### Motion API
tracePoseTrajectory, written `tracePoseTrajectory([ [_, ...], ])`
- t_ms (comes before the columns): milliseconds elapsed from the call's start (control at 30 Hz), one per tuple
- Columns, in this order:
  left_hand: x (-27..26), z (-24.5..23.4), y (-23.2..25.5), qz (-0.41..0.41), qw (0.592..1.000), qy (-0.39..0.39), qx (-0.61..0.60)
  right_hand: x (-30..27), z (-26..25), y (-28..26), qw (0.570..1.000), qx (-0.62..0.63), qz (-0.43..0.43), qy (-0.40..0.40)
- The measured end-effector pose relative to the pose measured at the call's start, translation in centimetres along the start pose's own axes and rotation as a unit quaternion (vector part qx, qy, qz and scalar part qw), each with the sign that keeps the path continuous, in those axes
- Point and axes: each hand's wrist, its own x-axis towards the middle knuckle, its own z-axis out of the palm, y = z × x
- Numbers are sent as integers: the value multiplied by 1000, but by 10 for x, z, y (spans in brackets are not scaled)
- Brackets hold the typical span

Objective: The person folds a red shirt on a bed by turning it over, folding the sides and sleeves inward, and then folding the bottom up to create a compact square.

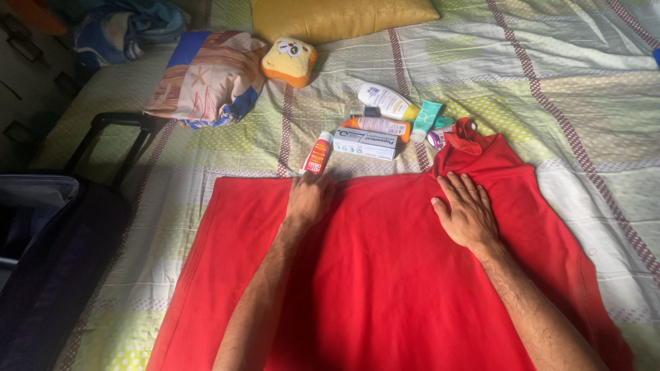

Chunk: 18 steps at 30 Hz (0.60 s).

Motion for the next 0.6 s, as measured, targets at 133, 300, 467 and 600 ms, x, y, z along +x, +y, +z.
tracePoseTrajectory([
  [133, 2, 2, -4, 2, 998, -4, -55, -1, -1, 0, 1000, -4, 4, -2],
  [300, 4, 1, -1, -8, 1000, 0, -29, 0, -1, -1, 1000, -5, 3, 0],
  [467, 8, -10, 5, -43, 998, -12, -39, -1, 1, 0, 1000, -7, -2, 11],
  [600, 12, -11, 7, -75, 997, -27, 8, -2, 0, 0, 1000, -9, -5, 15],
])
